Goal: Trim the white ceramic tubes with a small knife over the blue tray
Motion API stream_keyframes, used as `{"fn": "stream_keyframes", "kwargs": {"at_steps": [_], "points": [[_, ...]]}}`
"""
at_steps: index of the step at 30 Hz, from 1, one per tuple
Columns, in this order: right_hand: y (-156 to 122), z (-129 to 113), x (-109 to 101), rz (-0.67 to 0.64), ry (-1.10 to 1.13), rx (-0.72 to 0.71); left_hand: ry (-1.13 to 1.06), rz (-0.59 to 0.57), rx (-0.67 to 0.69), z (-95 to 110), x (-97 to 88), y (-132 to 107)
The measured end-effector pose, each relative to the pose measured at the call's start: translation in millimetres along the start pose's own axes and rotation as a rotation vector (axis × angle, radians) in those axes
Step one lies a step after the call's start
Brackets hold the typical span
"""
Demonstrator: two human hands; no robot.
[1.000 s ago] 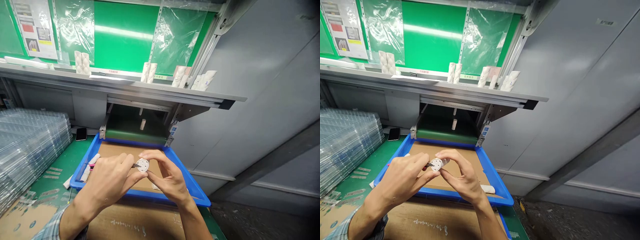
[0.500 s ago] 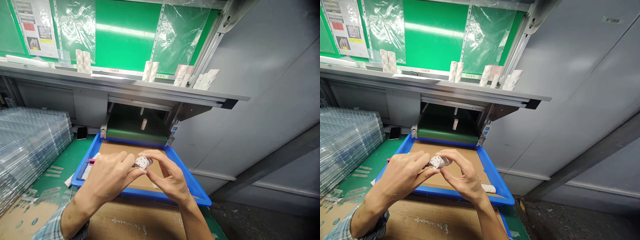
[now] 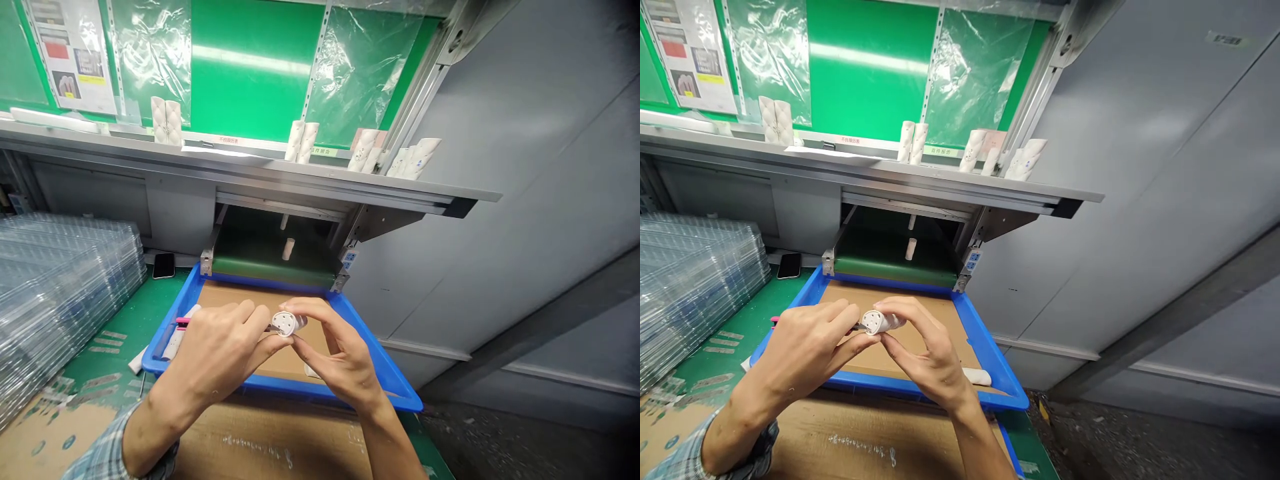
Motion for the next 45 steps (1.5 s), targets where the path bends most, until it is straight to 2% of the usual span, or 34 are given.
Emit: {"fn": "stream_keyframes", "kwargs": {"at_steps": [11,20,22,25,29,32,35,45], "points": [[0,-14,4,0.003,-0.163,-0.056,0.057,-0.024,0.002,-1,-2.4,-2],[-4,-16,11,-0.007,-0.358,-0.086,0.101,-0.096,0.045,1,5.0,-3],[-4,-14,11,-0.006,-0.347,-0.070,0.114,-0.071,0.051,1,2.1,-2],[-3,-8,9,0.004,-0.268,-0.007,0.092,0.032,0.050,0,-6.3,-2],[-4,-3,1,0.065,-0.127,0.055,-0.079,0.133,-0.022,-10,-4.9,-5],[-6,-4,-1,0.072,-0.074,0.036,-0.227,0.067,-0.126,-19,11.7,-9],[-7,-5,0,0.052,-0.076,0.017,-0.310,-0.029,-0.149,-17,24.5,-11],[-6,-10,4,0.028,-0.089,-0.006,-0.251,-0.128,-0.104,-11,30.8,-11]]}}
Point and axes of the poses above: each hand's wrist, its own y-axis towards the middle knuckle, its own x-axis out of the palm, z = x × y, the point moved 10 cm from there along y, towards the middle knuckle, and after that the axes turned 14 degrees about x, right-handed, at the moved point
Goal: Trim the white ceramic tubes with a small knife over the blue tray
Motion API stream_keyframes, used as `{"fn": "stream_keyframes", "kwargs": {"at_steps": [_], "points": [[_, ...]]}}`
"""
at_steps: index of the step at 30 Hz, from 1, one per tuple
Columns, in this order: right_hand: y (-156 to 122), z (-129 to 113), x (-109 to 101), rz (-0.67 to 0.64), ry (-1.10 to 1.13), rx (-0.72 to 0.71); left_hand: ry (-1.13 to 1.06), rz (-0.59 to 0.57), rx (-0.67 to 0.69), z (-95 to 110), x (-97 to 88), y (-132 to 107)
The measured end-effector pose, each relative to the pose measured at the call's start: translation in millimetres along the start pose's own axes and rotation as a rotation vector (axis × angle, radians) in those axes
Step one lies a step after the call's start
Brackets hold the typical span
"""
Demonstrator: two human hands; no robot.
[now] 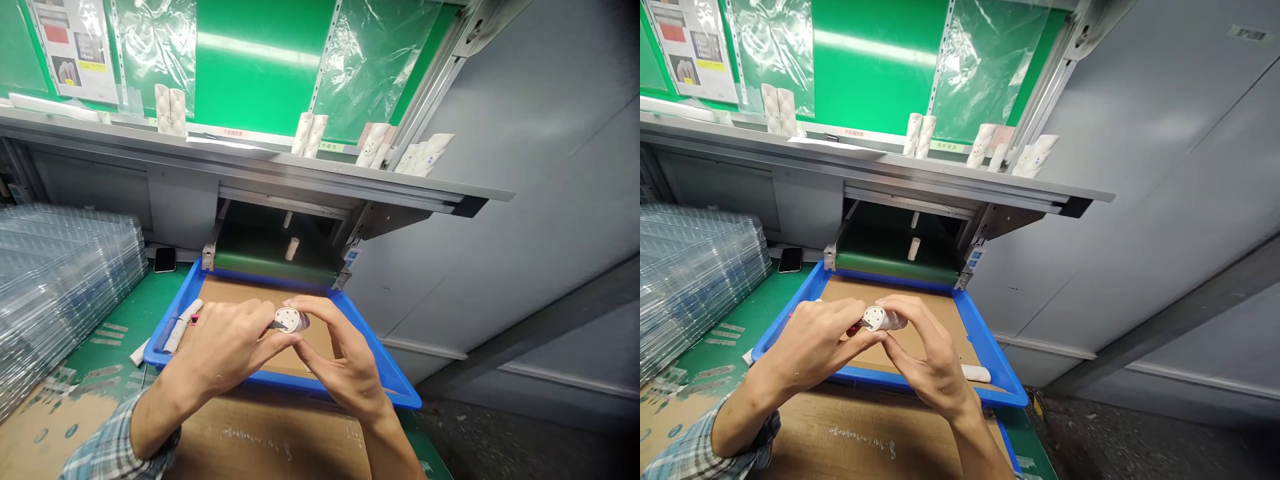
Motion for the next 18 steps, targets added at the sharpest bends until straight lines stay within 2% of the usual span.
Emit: {"fn": "stream_keyframes", "kwargs": {"at_steps": [8,11,14,16,18], "points": [[0,2,1,0.008,-0.001,-0.007,0.001,0.076,0.060,4,-5.6,1],[1,4,2,0.012,0.017,-0.007,0.019,0.181,0.088,5,-13.6,1],[0,8,1,0.038,0.082,0.007,-0.020,0.353,0.122,7,-27.3,-2],[-1,9,-2,0.059,0.157,0.031,-0.065,0.429,0.210,16,-35.2,-5],[-5,5,-4,0.070,0.235,0.052,-0.184,0.449,0.352,31,-42.0,-8]]}}
Point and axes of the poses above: each hand's wrist, its own y-axis towards the middle knuckle, its own x-axis out of the palm, z = x × y, the point moved 10 cm from there along y, towards the middle knuckle, and after that the axes turned 14 degrees about x, right-handed, at the moved point
